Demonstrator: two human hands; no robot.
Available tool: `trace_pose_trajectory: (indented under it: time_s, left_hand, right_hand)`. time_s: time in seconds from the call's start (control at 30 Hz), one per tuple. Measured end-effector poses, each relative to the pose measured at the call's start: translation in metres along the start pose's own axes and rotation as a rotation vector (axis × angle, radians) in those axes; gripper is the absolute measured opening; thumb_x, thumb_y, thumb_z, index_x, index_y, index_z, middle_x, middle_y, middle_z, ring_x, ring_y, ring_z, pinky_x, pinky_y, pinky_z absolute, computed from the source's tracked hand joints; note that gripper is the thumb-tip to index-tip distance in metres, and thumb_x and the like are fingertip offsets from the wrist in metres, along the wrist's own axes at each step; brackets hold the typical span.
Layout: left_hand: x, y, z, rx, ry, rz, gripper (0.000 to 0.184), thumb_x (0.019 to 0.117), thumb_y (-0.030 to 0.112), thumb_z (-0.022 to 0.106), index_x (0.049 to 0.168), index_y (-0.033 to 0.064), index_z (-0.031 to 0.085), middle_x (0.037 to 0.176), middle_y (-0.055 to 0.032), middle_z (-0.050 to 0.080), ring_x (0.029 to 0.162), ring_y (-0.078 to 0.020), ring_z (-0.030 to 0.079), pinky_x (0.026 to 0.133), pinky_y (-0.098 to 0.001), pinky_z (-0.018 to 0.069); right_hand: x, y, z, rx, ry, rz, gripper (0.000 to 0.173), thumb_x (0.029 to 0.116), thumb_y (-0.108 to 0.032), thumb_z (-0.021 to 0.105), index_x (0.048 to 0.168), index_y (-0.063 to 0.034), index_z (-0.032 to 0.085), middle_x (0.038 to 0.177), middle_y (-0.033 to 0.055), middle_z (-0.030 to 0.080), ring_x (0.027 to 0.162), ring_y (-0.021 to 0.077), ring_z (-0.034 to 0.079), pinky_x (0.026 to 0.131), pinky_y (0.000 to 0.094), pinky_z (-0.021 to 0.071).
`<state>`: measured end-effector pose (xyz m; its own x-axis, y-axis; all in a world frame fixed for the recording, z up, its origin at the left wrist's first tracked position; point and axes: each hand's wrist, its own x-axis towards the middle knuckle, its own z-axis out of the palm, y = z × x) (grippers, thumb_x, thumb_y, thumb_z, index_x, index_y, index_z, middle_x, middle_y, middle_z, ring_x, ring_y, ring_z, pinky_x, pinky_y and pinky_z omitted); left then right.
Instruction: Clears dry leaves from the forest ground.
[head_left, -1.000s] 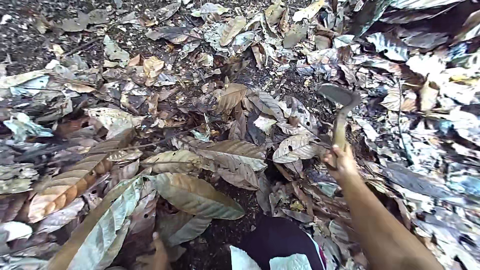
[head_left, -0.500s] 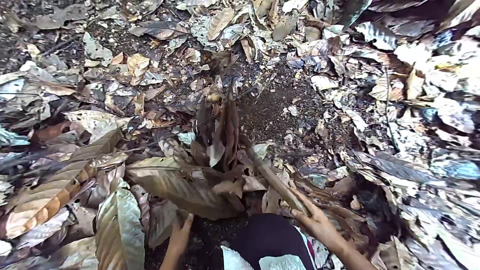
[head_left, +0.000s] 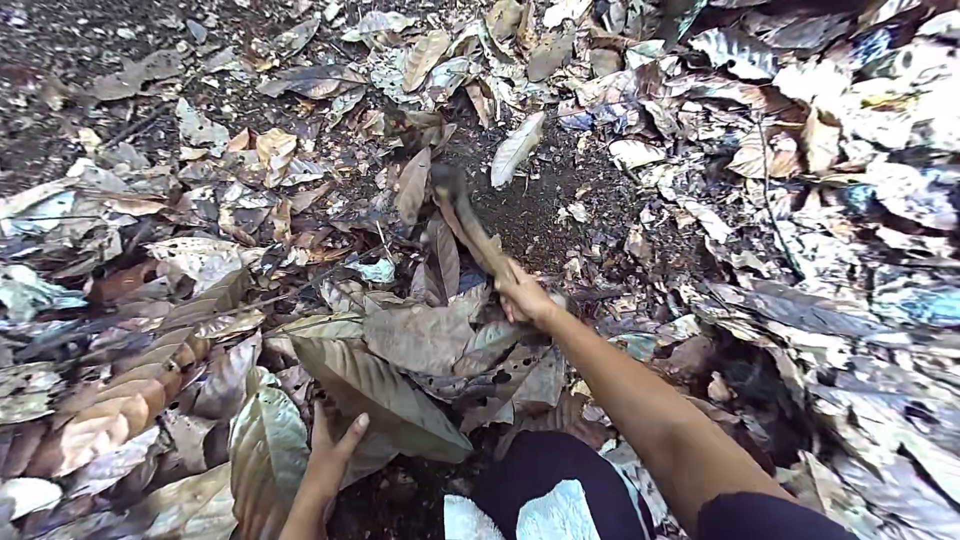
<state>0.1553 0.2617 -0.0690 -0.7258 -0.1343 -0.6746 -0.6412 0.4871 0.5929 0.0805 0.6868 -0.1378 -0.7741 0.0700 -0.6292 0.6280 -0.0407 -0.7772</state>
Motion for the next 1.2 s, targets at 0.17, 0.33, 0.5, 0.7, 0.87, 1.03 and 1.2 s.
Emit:
trace_pose_trajectory:
  time_s: [0.17,0.33,0.5,0.7,0.87,1.03,1.2]
  left_hand:
    - [0.017,-0.017,0.025,-0.217,0.110,0.030,0.116,0.0876,0.047,0.074,0.165,0.0273,-0.010,0.172,-0.0137,0.008,0.154,-0.0341,0.025,0.114,-0.0667,0.0360]
    - [0.037,-0.021,0.039,-0.113,0.214,0.159,0.124,0.0843,0.051,0.074,0.164,0.0087,-0.011,0.170,-0.0248,0.006,0.156,-0.0342,0.018,0.125,-0.0522,0.0238]
    - [0.052,0.000,0.036,-0.009,0.290,0.201,0.119,0.0883,0.046,0.074,0.162,0.0002,-0.006,0.168,-0.0310,0.004,0.157,-0.0393,0.012,0.127,-0.0510,0.0163]
    - [0.070,0.015,0.032,0.031,0.268,0.214,0.109,0.0964,0.046,0.066,0.162,0.0015,-0.009,0.168,-0.0291,0.003,0.157,-0.0371,0.012,0.128,-0.0482,0.0149]
    - [0.080,0.031,0.039,0.016,0.281,0.151,0.105,0.0971,0.051,0.063,0.165,0.0085,-0.004,0.168,-0.0308,0.003,0.156,-0.0426,0.013,0.125,-0.0556,0.0203]
    - [0.082,0.031,0.043,0.040,0.283,0.179,0.104,0.0961,0.053,0.064,0.165,0.0086,0.001,0.168,-0.0307,0.001,0.156,-0.0432,0.010,0.125,-0.0562,0.0178]
    - [0.083,0.040,0.042,0.131,0.271,0.150,0.101,0.0975,0.056,0.060,0.166,0.0097,0.001,0.168,-0.0314,-0.002,0.156,-0.0454,0.008,0.125,-0.0575,0.0166]
  right_hand:
    - [-0.156,0.044,-0.036,-0.206,-0.151,0.154,0.078,0.1023,-0.029,0.057,0.166,-0.0208,0.012,0.087,0.0122,0.061,0.055,0.0202,0.056,0.053,0.0402,0.0534]
    - [-0.278,0.092,-0.054,-0.137,0.215,0.094,0.069,0.0946,-0.024,0.064,0.158,-0.0146,0.039,0.097,0.0093,0.068,0.057,0.0121,0.057,0.052,0.0321,0.0523]
    - [-0.310,0.169,-0.039,0.446,0.705,-0.011,0.046,0.0922,-0.021,0.055,0.133,-0.0051,0.041,0.071,0.0012,0.063,0.055,0.0134,0.064,0.053,0.0309,0.0587]
    - [-0.240,0.169,-0.037,0.824,0.869,0.067,0.011,0.1024,-0.007,0.043,0.113,-0.0061,0.044,0.063,0.0004,0.055,0.052,0.0134,0.060,0.054,0.0332,0.0573]
    - [-0.234,0.166,0.042,0.743,0.649,0.091,0.047,0.0892,0.000,0.060,0.132,-0.0005,0.040,0.078,0.0042,0.062,0.062,0.0114,0.064,0.061,0.0304,0.0588]
    - [-0.329,0.171,0.020,0.440,0.523,0.268,0.052,0.0790,-0.008,0.061,0.130,-0.0055,0.050,0.080,0.0005,0.064,0.058,0.0081,0.061,0.053,0.0284,0.0549]
    - [-0.365,0.188,0.035,0.515,0.813,0.173,0.030,0.0966,-0.025,0.055,0.118,-0.0045,0.051,0.062,-0.0042,0.059,0.049,0.0067,0.058,0.050,0.0250,0.0546]
